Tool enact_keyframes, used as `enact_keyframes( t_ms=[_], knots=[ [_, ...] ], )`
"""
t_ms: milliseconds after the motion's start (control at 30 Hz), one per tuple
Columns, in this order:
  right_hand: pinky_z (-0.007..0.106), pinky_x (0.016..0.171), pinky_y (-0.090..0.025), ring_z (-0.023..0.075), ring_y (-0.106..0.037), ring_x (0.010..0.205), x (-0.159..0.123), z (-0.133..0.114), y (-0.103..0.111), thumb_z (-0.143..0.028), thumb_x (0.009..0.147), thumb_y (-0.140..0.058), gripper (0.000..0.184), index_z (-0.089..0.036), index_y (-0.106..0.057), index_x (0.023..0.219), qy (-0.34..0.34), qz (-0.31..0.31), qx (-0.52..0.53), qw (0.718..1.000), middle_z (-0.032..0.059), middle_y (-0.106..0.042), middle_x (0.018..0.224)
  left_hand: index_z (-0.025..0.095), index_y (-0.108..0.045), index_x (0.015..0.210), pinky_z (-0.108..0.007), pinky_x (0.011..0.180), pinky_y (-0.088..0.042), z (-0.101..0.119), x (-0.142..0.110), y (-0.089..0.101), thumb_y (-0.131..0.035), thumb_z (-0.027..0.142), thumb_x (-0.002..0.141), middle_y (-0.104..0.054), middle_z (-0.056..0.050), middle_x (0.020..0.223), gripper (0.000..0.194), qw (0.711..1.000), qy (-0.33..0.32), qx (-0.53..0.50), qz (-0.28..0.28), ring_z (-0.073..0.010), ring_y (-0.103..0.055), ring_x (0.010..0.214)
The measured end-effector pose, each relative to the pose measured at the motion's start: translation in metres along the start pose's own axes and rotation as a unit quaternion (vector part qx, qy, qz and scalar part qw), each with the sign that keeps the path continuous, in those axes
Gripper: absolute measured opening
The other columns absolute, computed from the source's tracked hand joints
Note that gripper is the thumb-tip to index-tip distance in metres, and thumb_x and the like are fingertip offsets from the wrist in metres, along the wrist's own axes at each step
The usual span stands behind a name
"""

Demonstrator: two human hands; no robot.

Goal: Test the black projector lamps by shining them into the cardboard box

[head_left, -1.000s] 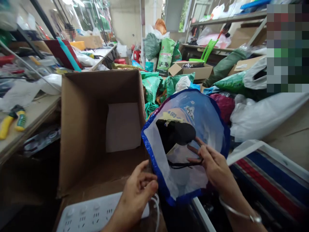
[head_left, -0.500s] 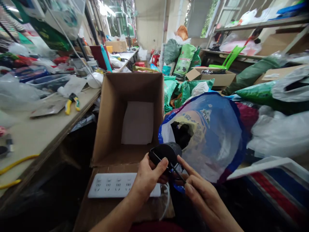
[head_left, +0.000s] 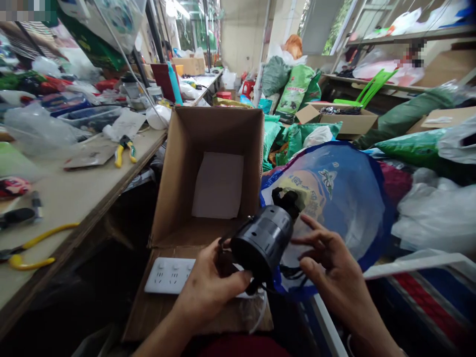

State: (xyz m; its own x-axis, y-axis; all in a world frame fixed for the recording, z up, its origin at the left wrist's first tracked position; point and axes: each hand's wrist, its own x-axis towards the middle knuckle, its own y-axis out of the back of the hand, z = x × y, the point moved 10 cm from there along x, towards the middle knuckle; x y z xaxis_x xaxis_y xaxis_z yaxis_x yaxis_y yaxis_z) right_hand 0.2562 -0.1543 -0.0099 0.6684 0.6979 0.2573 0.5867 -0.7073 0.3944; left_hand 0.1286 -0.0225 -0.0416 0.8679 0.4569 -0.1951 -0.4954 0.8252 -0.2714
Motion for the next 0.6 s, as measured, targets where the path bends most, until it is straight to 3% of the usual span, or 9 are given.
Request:
enact_keyframes(
  t_ms=[100,200,300,400,500,600],
  knots=[
    [0.039,0.100,-0.044,0.0267,-0.046,0.125,0.005,-0.001,-0.012,-0.049,0.088,-0.049,0.055,-0.025,-0.041,0.136,0.032,-0.033,-0.015,0.999,0.0080,-0.046,0.140,0.015,-0.062,0.092,-0.026,0.070,-0.048,-0.002,-0.006,-0.006,-0.074,0.016,0.063,-0.070,-0.004,0.086,0.032,0.999,-0.014,-0.033,-0.030,-0.0188,-0.063,0.080],
    [0.042,0.109,-0.033,0.0253,-0.040,0.131,0.010,0.007,-0.017,-0.050,0.092,-0.040,0.051,-0.024,-0.044,0.136,-0.005,-0.029,-0.001,1.000,0.0052,-0.048,0.139,0.017,-0.061,0.094,-0.025,0.073,-0.048,0.000,-0.010,-0.007,-0.074,0.013,0.065,-0.070,-0.004,0.089,0.032,0.996,-0.040,-0.064,-0.041,-0.0171,-0.063,0.083],
    [0.043,0.106,-0.037,0.0247,-0.046,0.126,0.011,0.027,-0.029,-0.054,0.091,-0.040,0.052,-0.023,-0.051,0.131,-0.098,-0.052,0.077,0.991,0.0058,-0.054,0.133,0.018,-0.057,0.103,-0.024,0.069,-0.049,-0.002,-0.010,-0.011,-0.074,0.013,0.067,-0.069,-0.005,0.092,0.040,0.992,-0.017,-0.098,-0.079,-0.0159,-0.064,0.080],
    [0.039,0.097,-0.047,0.0246,-0.054,0.118,0.008,0.042,-0.047,-0.055,0.088,-0.046,0.048,-0.024,-0.061,0.121,-0.168,-0.084,0.132,0.973,0.0054,-0.061,0.126,0.017,-0.053,0.111,-0.020,0.056,-0.048,-0.006,-0.010,-0.013,-0.075,0.014,0.066,-0.069,-0.003,0.077,0.050,0.985,0.017,-0.127,-0.116,-0.0123,-0.063,0.062],
    [0.034,0.084,-0.055,0.0233,-0.063,0.104,0.003,0.047,-0.070,-0.053,0.087,-0.047,0.042,-0.025,-0.066,0.113,-0.181,-0.145,0.167,0.958,0.0043,-0.066,0.116,0.016,-0.052,0.115,-0.021,0.052,-0.050,-0.013,-0.009,-0.011,-0.075,0.014,0.066,-0.068,-0.002,0.069,0.054,0.981,0.046,-0.140,-0.127,-0.0118,-0.062,0.056],
    [0.030,0.082,-0.054,0.0210,-0.064,0.100,0.001,0.053,-0.080,-0.048,0.089,-0.045,0.042,-0.023,-0.061,0.119,-0.183,-0.198,0.200,0.942,0.0039,-0.066,0.116,0.017,-0.053,0.115,-0.021,0.052,-0.052,-0.017,-0.008,-0.006,-0.074,0.011,0.064,-0.068,-0.001,0.071,0.056,0.981,0.054,-0.158,-0.102,-0.0126,-0.062,0.059]
  ],
)
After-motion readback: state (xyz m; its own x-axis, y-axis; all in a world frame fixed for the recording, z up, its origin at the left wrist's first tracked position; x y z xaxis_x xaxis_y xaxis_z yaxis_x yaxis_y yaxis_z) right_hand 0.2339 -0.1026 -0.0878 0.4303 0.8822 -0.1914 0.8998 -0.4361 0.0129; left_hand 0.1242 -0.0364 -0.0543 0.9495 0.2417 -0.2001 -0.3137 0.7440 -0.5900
